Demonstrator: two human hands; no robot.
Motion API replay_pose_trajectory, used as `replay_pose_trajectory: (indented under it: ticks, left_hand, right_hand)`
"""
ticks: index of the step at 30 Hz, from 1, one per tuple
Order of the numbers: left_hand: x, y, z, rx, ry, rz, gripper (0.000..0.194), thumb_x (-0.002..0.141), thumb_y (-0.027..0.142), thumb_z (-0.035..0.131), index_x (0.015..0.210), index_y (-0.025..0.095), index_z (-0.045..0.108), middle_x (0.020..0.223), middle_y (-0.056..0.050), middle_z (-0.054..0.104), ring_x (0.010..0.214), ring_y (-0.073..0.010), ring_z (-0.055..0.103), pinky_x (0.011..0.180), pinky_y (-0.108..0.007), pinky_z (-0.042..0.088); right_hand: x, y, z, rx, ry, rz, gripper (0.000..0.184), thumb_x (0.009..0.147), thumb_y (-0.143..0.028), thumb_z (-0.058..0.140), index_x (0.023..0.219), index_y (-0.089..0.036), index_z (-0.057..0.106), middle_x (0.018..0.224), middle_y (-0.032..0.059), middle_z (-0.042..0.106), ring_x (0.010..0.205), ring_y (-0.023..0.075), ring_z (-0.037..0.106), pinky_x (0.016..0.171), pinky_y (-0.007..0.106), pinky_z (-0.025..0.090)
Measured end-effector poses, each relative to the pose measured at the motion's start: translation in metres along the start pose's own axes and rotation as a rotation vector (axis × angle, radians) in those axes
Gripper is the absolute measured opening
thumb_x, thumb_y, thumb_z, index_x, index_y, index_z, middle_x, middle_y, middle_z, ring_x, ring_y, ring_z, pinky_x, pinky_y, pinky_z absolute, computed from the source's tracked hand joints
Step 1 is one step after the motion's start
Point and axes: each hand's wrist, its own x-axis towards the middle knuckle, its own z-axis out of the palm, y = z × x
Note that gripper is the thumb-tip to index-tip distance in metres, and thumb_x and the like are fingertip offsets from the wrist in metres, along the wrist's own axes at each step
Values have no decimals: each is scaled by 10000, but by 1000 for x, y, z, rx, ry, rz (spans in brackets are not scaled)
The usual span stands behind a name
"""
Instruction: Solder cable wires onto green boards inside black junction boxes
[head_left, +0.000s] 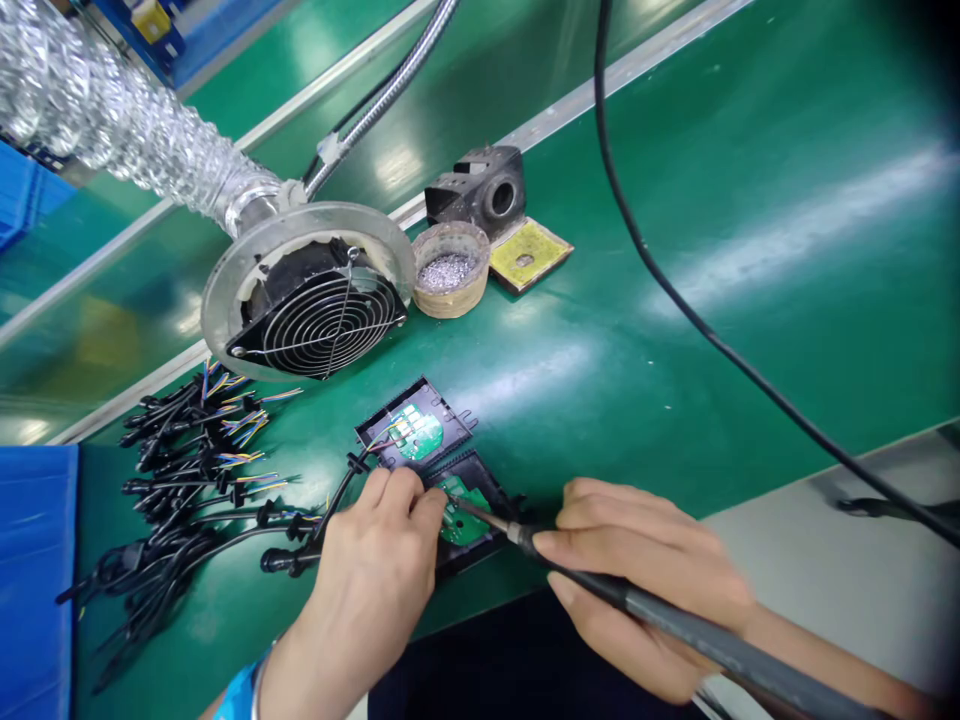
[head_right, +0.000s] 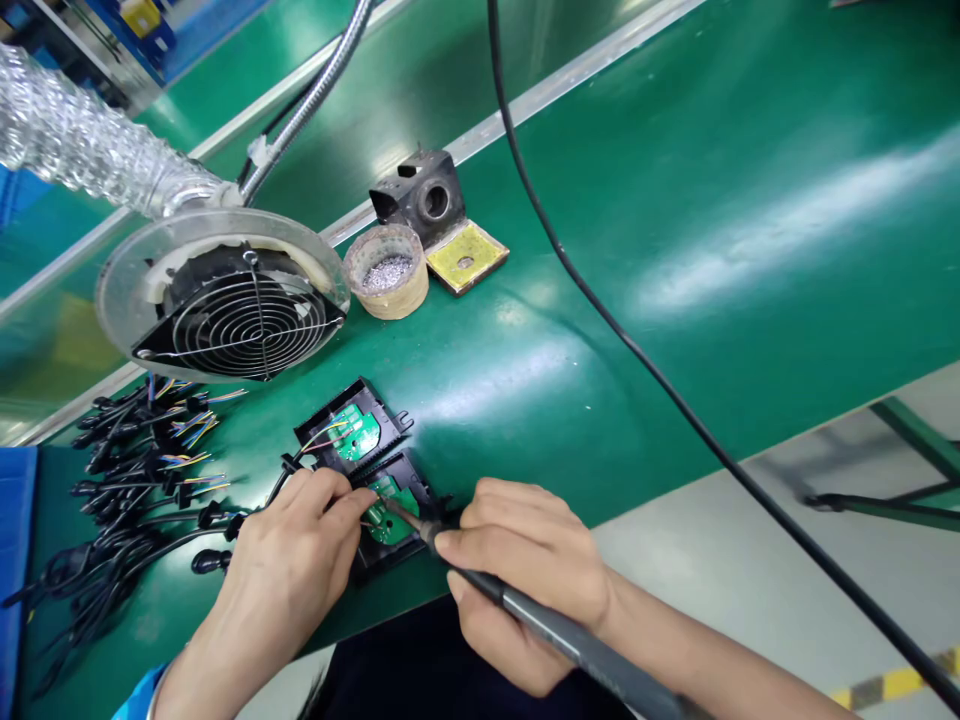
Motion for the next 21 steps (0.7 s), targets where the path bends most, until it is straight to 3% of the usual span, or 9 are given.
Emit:
replay_pose_trajectory:
  ticks: [6, 14, 21]
  left_hand:
    - [-2, 0, -1, -17, -4, -8, 229, 844, 59, 553, 967, 199, 686, 797, -21, 600, 717, -206, 569, 468, -290, 427]
    - [-1, 0, -2, -8, -9, -9, 229, 859, 70, 522, 960, 203, 679, 813, -25, 595, 737, -201, 549, 493, -289, 413]
    - [-4, -6, -3, -193, -100, -50, 186, 879, 138, 512, 1006, 211, 626, 894, -33, 580, 809, -215, 535, 645, -345, 492]
  right_hand:
    - [-7, -5, 1, -50, -12, -11, 275, 731, -16, 536, 932, -167, 647, 653, 36, 609, 545, 141, 543, 502, 305, 483]
    - [-6, -2, -8, 42, 138, 0, 330, 685, -25, 551, 974, -160, 636, 688, 34, 588, 547, 147, 550, 481, 322, 491]
    - [-4, 2, 1, -113, 123, -21, 415, 818, -11, 567, 1194, -181, 602, 716, 11, 630, 569, 132, 572, 490, 272, 511]
